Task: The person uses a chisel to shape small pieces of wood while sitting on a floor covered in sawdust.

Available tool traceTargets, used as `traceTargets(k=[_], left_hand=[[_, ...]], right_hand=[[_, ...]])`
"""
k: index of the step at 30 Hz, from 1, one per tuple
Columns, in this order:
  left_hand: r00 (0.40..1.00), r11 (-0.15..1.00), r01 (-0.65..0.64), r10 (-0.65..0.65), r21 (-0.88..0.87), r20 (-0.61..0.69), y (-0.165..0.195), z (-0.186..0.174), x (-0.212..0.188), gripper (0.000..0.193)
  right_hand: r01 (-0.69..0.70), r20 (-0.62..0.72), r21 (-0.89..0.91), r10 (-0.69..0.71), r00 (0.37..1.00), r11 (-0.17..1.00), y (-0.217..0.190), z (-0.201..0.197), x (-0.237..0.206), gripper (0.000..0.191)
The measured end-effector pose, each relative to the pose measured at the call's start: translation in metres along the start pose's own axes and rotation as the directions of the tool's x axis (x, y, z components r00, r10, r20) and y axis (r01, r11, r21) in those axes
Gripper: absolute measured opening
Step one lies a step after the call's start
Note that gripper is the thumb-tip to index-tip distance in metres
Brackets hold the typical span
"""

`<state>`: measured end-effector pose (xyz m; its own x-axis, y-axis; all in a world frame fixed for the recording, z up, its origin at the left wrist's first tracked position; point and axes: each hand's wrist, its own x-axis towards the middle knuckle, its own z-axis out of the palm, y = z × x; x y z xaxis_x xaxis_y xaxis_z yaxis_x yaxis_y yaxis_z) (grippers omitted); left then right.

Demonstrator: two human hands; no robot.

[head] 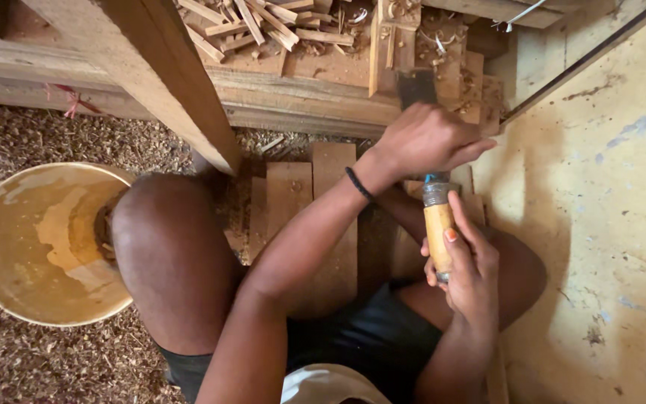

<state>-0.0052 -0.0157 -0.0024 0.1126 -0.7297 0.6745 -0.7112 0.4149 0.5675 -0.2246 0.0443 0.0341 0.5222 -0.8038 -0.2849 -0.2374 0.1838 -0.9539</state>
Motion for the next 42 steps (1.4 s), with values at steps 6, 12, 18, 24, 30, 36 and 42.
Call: traceTargets(k=[6,12,18,24,30,36,42], left_hand=[[0.999,0.999,0.034,-0.035,-0.015,-0.013,-0.008,0.004,-0.003,0.038],[0.998,0.999,0.041,-0.043,-0.034,-0.043,-0.011,0.003,-0.003,0.037],[0.994,0.994,0.108,-0.109,-0.035,-0.027,-0.011,0.003,-0.004,0.043],[0.992,0.991,0.11,-0.114,-0.08,-0.052,-0.013,0.0,-0.004,0.045],[0.994,0.986,0.092,-0.1,-0.137,-0.049,-0.023,0.0,-0.002,0.047],[0.998,0.993,0.034,-0.04,-0.114,-0.054,-0.034,0.002,-0.007,0.042],[1.0,0.99,0.027,-0.029,-0.141,-0.009,-0.043,0.006,-0.008,0.042]], right_hand=[[0.013,0.014,-0.055,-0.013,1.0,0.998,-0.003,0.002,0.004,0.058],[-0.034,-0.004,-0.094,0.034,0.999,0.995,-0.007,0.004,0.007,0.059],[-0.03,0.025,-0.151,0.034,0.999,0.988,-0.007,0.003,0.008,0.059],[-0.041,0.017,-0.155,0.044,0.999,0.987,-0.009,0.009,0.006,0.058],[-0.075,0.017,-0.169,0.079,0.997,0.983,-0.02,0.014,0.004,0.057],[-0.056,0.012,-0.169,0.059,0.998,0.984,-0.014,0.029,0.003,0.059],[-0.082,0.016,-0.173,0.086,0.996,0.982,-0.009,0.035,0.004,0.057]])
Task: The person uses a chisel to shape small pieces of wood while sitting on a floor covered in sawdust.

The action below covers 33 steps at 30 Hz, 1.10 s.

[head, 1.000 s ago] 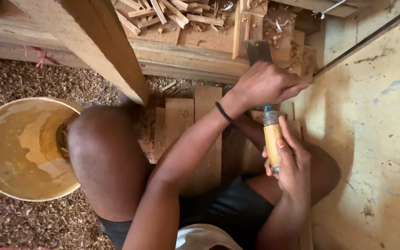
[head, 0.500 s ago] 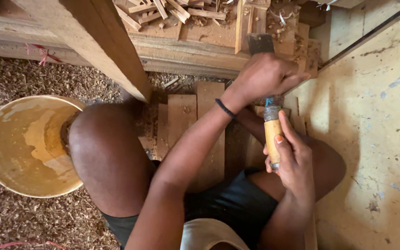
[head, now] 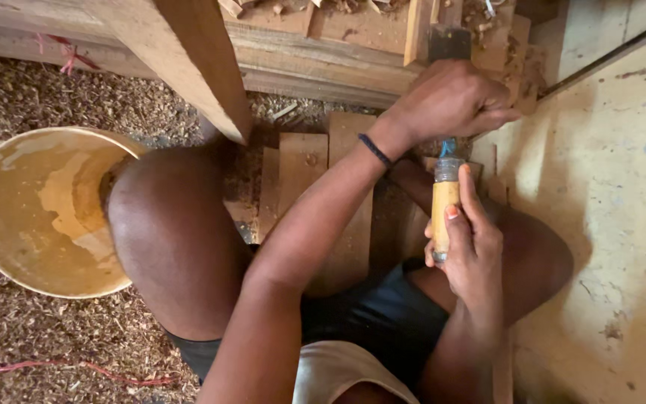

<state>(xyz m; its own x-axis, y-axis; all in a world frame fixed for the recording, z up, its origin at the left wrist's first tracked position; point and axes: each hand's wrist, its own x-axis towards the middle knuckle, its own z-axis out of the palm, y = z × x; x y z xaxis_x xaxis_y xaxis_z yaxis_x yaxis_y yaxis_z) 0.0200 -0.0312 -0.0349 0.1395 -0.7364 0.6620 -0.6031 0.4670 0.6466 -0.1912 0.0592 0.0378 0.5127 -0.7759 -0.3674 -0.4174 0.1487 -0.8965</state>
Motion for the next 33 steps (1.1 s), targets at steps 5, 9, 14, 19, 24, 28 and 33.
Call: traceTargets(k=[5,9,14,19,24,28,33], left_hand=[[0.999,1.0,0.006,-0.006,0.002,0.036,-0.005,0.001,0.001,0.044],[0.998,1.0,0.001,-0.001,0.006,0.056,-0.009,-0.001,0.003,0.045],[0.998,1.0,0.004,-0.004,0.014,0.056,-0.014,-0.004,0.005,0.034],[0.995,0.997,0.027,-0.034,0.075,0.096,-0.022,-0.005,0.009,0.035],[0.999,0.996,-0.008,0.005,0.085,0.036,-0.042,-0.01,0.027,0.036],[0.998,1.0,0.002,-0.002,-0.004,0.063,-0.05,-0.008,0.033,0.028],[0.999,0.992,0.027,-0.032,0.125,0.04,-0.04,-0.009,0.026,0.033]], right_hand=[[-0.001,-0.032,-0.057,-0.001,1.0,0.998,0.001,0.006,0.0,0.056],[0.033,-0.026,-0.086,-0.035,0.999,0.996,0.001,0.011,0.004,0.056],[0.026,-0.004,-0.024,-0.026,1.0,0.999,0.001,0.012,0.011,0.058],[0.015,-0.017,-0.036,-0.015,1.0,0.999,-0.003,0.015,0.017,0.057],[0.008,-0.036,0.019,-0.008,0.999,1.0,-0.01,0.025,0.044,0.057],[0.015,-0.038,-0.042,-0.016,0.999,0.999,-0.012,0.024,0.05,0.057],[0.047,-0.022,0.074,-0.046,0.999,0.996,-0.002,0.023,0.054,0.06]])
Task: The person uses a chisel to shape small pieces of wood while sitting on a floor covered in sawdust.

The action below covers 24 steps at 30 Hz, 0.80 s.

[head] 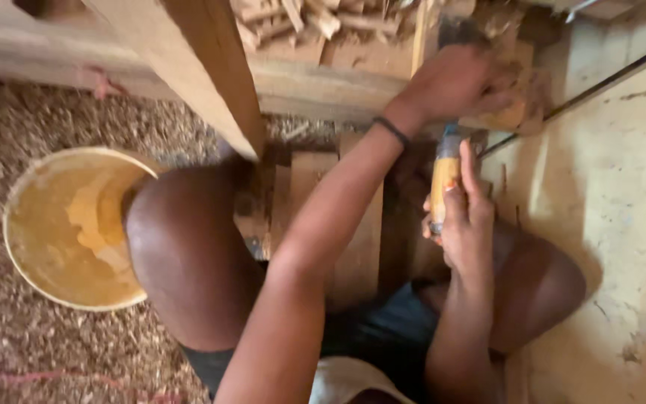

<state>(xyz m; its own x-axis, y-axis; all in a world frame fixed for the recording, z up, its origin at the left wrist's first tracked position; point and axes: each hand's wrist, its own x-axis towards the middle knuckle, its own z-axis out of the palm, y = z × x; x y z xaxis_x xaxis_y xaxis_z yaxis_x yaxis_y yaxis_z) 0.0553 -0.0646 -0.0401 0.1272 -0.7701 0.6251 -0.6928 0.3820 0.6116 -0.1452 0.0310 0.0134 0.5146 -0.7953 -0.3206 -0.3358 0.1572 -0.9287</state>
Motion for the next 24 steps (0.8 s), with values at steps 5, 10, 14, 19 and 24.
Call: traceTargets(k=[5,10,14,19,24], left_hand=[[0.993,0.998,-0.044,0.039,0.045,0.112,0.023,-0.002,0.01,0.033],[0.984,0.983,-0.174,0.175,-0.066,0.02,0.044,0.009,0.018,0.026],[0.993,0.995,-0.1,0.099,0.017,0.069,0.044,0.012,0.0,0.03],[0.999,0.999,0.006,-0.004,-0.042,0.032,0.03,0.007,-0.017,0.025],[0.994,0.999,0.049,-0.049,0.001,0.097,0.023,0.002,-0.013,0.03]], right_hand=[[0.096,-0.05,0.157,-0.089,0.995,0.983,0.015,-0.015,-0.001,0.057],[0.176,-0.086,0.132,-0.165,0.982,0.976,0.014,-0.031,-0.018,0.058],[0.107,-0.045,0.055,-0.104,0.994,0.993,0.006,-0.036,-0.033,0.058],[0.041,0.022,-0.043,-0.04,0.999,0.998,0.003,-0.023,-0.033,0.06],[-0.014,0.025,-0.058,0.016,1.0,0.998,0.001,-0.019,-0.029,0.059]])
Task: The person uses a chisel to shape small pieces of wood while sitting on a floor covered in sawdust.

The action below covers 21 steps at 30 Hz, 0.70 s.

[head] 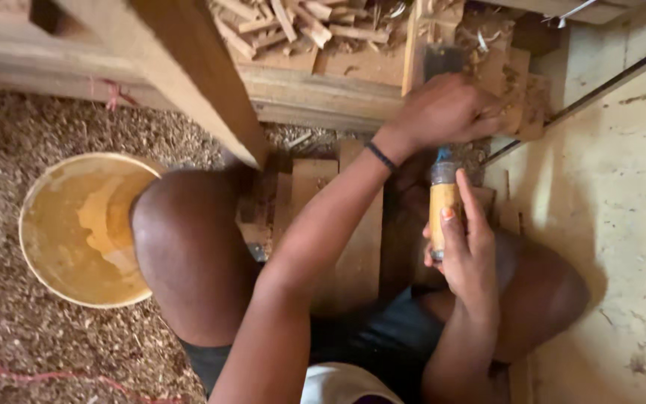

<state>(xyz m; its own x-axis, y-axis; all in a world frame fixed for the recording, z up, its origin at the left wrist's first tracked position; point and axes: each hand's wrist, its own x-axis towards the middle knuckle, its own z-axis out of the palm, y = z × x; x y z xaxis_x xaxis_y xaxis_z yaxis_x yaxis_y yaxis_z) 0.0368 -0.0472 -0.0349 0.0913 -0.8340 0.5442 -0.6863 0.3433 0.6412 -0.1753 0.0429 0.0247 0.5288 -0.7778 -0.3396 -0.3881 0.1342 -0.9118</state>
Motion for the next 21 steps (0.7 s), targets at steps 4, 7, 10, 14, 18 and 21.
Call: traceTargets(k=[4,7,10,14,18,21], left_hand=[[0.992,0.996,-0.09,0.087,-0.027,-0.093,0.0,-0.003,0.0,0.026],[0.998,0.996,-0.059,0.059,-0.06,-0.001,-0.001,-0.005,0.002,0.036],[0.996,0.994,-0.086,0.084,-0.06,-0.033,-0.002,-0.005,0.004,0.037],[1.0,1.0,0.023,-0.023,-0.02,0.012,-0.007,-0.005,0.008,0.037],[0.997,0.998,-0.059,0.058,-0.02,-0.043,-0.022,-0.006,0.02,0.026],[0.999,0.999,-0.038,0.037,-0.016,-0.029,-0.03,-0.004,0.025,0.026]], right_hand=[[0.091,0.031,-0.039,-0.09,0.995,0.995,0.0,-0.002,0.0,0.059],[0.03,0.024,-0.076,-0.028,0.999,0.997,-0.002,-0.004,0.0,0.058],[0.006,0.014,-0.109,-0.005,1.0,0.994,-0.008,-0.003,0.001,0.059],[-0.032,0.001,-0.095,0.032,0.999,0.995,-0.015,0.004,0.007,0.058],[0.071,0.001,-0.113,-0.072,0.997,0.991,-0.013,0.019,0.023,0.059],[0.054,0.013,-0.151,-0.053,0.999,0.987,-0.007,0.02,0.033,0.059]])
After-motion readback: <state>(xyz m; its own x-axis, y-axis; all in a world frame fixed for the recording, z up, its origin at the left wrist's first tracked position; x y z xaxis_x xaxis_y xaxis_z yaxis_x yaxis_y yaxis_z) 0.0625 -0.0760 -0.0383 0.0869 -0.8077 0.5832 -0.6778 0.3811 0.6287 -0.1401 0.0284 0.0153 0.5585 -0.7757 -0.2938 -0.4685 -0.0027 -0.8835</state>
